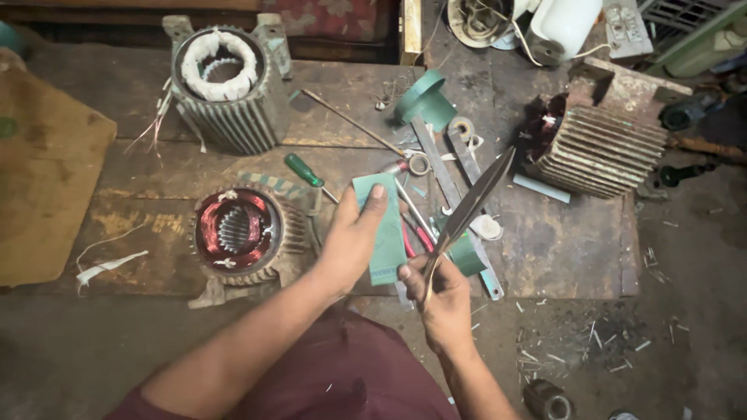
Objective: The person cuts and trims white insulation strips and fits them into the slots of an electric motor stator, then hammers the winding to seat it. They then cut a piece of green insulating sheet with scissors and press it into the stator bore.
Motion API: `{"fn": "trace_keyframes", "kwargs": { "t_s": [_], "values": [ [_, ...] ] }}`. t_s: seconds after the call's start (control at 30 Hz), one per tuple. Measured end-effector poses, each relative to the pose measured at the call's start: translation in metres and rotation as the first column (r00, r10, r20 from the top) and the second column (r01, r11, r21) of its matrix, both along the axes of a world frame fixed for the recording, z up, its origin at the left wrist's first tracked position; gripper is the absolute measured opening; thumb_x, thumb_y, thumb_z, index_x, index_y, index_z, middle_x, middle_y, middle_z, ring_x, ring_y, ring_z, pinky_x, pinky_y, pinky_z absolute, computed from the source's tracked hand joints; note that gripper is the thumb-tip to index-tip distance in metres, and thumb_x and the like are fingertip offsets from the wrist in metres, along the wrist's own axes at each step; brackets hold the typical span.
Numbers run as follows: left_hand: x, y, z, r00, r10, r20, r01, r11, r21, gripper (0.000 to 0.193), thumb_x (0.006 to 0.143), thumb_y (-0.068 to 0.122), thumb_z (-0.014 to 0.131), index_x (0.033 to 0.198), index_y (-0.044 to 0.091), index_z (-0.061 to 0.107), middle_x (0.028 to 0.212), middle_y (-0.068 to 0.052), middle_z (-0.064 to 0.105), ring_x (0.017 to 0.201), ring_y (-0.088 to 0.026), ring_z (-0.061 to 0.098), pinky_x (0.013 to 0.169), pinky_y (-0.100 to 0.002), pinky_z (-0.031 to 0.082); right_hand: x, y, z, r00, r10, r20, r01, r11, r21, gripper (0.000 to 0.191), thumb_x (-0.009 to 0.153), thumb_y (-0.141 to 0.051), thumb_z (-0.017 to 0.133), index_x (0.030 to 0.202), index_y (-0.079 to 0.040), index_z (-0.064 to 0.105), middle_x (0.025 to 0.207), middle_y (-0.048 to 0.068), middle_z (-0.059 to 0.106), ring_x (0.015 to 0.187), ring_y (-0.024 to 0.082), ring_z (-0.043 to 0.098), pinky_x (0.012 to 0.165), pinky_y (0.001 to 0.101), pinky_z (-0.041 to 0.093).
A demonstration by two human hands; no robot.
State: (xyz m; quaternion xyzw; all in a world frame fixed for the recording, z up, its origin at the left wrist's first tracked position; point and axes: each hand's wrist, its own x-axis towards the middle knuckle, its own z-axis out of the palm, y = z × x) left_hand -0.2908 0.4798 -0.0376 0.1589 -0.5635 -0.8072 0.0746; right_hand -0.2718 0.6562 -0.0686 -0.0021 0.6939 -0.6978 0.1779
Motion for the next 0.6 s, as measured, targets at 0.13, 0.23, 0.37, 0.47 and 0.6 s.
{"fn": "trace_keyframes", "kwargs": {
  "t_s": [0.13, 0.23, 0.37, 0.47, 0.6],
  "values": [
    [0.011, -0.012, 0.016, 0.992, -0.106, 0.071, 0.118, 0.974, -0.191, 0.041, 0.104, 0.039, 0.050, 0.132, 0.009, 0.053, 0.096, -0.009, 0.069, 0.085, -0.016, 0.066, 0.074, -0.033, 0.056, -0.003, 0.011, 0.002, 0.978, 0.203, -0.045, -0.207, 0.974, -0.092, 0.040, 0.087, -0.041, 0.079, 0.090, -0.003, 0.067, 0.075, 0.001, 0.064, 0.065, 0.009, 0.058, 0.056, 0.0257, 0.047],
    [0.021, -0.019, 0.027, 0.978, -0.206, 0.028, 0.188, 0.819, -0.543, 0.040, 0.108, 0.040, 0.048, 0.131, 0.007, 0.053, 0.107, -0.012, 0.069, 0.098, -0.020, 0.069, 0.088, -0.036, 0.053, -0.015, 0.024, 0.008, 0.832, 0.438, -0.340, -0.416, 0.899, 0.139, 0.058, 0.091, -0.064, 0.069, 0.098, -0.007, 0.064, 0.084, -0.003, 0.061, 0.076, 0.008, 0.058, 0.065, 0.0239, 0.047],
    [0.024, -0.018, 0.034, 0.960, -0.279, 0.031, 0.257, 0.827, -0.501, 0.040, 0.107, 0.040, 0.048, 0.129, 0.008, 0.052, 0.109, -0.014, 0.070, 0.101, -0.024, 0.071, 0.088, -0.039, 0.054, -0.020, 0.029, 0.020, 0.816, 0.508, -0.275, -0.437, 0.855, 0.280, 0.053, 0.085, -0.059, 0.073, 0.094, -0.007, 0.062, 0.083, -0.001, 0.060, 0.074, 0.012, 0.058, 0.064, 0.0269, 0.046],
    [0.023, -0.016, 0.036, 0.959, -0.278, 0.057, 0.270, 0.832, -0.485, 0.039, 0.106, 0.040, 0.049, 0.128, 0.008, 0.053, 0.109, -0.014, 0.071, 0.102, -0.026, 0.071, 0.088, -0.040, 0.055, -0.017, 0.024, 0.028, 0.812, 0.512, -0.280, -0.433, 0.850, 0.301, 0.054, 0.083, -0.056, 0.077, 0.099, -0.007, 0.062, 0.086, 0.001, 0.060, 0.076, 0.013, 0.058, 0.066, 0.0279, 0.048],
    [0.021, -0.017, 0.034, 0.961, -0.272, 0.047, 0.257, 0.819, -0.513, 0.038, 0.107, 0.038, 0.050, 0.129, 0.008, 0.052, 0.110, -0.015, 0.071, 0.106, -0.027, 0.072, 0.091, -0.040, 0.053, -0.015, 0.019, 0.034, 0.792, 0.504, -0.345, -0.398, 0.854, 0.335, 0.051, 0.081, -0.048, 0.079, 0.105, -0.006, 0.062, 0.093, 0.004, 0.060, 0.083, 0.014, 0.059, 0.072, 0.0293, 0.049]
  ]
}}
